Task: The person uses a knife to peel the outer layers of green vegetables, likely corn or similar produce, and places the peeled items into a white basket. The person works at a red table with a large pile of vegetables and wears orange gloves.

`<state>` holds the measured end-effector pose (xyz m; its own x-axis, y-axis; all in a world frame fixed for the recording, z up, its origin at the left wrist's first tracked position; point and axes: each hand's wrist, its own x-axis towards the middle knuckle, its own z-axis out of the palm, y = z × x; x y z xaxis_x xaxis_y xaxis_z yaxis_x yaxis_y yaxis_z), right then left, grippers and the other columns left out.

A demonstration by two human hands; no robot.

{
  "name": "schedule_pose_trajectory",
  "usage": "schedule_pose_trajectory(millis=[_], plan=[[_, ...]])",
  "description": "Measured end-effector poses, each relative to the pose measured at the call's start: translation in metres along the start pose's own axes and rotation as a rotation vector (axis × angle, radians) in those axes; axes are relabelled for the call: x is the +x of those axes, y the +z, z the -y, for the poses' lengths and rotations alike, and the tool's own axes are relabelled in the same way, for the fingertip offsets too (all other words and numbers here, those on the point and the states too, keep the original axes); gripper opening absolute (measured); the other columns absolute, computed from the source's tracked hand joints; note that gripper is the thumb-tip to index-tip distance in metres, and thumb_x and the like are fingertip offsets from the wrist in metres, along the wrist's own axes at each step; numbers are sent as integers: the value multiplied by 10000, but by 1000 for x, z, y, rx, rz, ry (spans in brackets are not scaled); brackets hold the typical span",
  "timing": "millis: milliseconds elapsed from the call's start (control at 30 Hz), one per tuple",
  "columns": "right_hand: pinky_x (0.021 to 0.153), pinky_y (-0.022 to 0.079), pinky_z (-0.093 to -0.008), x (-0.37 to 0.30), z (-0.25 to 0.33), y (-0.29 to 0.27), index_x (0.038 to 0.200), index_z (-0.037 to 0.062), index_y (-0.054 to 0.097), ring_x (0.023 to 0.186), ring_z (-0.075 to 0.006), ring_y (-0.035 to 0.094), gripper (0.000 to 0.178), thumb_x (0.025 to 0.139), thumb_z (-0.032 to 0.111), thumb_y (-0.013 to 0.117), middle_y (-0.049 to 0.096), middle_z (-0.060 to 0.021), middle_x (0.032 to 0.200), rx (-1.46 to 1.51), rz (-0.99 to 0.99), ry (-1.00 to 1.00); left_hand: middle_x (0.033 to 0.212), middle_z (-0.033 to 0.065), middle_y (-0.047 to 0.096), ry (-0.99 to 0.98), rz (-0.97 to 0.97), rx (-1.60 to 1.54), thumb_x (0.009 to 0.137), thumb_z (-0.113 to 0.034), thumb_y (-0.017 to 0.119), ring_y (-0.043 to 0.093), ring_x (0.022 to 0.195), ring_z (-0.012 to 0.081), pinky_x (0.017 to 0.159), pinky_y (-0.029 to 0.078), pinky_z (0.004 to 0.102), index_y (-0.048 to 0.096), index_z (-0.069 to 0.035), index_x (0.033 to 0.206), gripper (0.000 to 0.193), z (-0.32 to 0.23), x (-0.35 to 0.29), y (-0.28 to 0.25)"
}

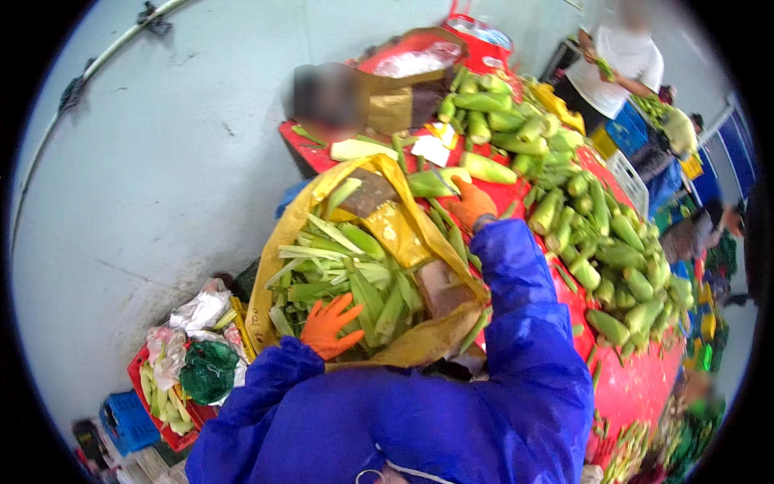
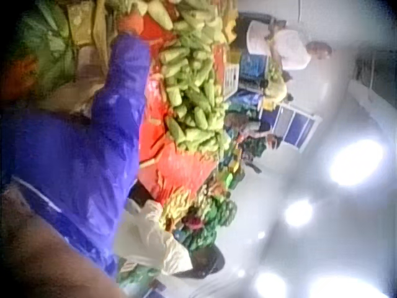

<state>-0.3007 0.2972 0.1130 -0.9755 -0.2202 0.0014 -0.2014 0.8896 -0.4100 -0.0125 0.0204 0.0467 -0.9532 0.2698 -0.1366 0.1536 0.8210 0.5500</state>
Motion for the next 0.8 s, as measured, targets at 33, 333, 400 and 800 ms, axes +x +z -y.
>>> schedule_pose_trajectory(millis=[33,333,400,800], plan=[[910,476,-410,30,0,13,1383,85,401,1094,-351,593,710,766,318,663,578,-199,1242,-121,68,-63,1459,162,377,-28,-39,-20,872,-451,576,368,1335,333,1097,232,519,470,-149,1378,599,8,-10,2],[764,530,-430,90,-22,99,1448,51,254,985,-367,629,813,761,246,644,434,-255,1343,-427,29,-217,1278,187,559,-291,-172,-260,890,-330,586,545,1155,349,959,442,373,511,-68,1323,512,22,-76,4],[791,521,-423,76,-25,74,1443,50,263,994,-377,624,831,766,314,666,421,-258,1361,-338,24,-164,1222,176,595,-191,-233,-241,885,-346,585,571,1100,361,920,462,384,528,-69,1307,507,31,-67,11],[877,479,-294,-143,76,-27,1305,32,531,987,-142,603,619,745,119,779,650,-61,1111,995,119,-96,1351,151,505,366,-317,-707,821,-79,688,491,1238,237,1053,352,357,300,-37,1456,745,-43,73,-100]])
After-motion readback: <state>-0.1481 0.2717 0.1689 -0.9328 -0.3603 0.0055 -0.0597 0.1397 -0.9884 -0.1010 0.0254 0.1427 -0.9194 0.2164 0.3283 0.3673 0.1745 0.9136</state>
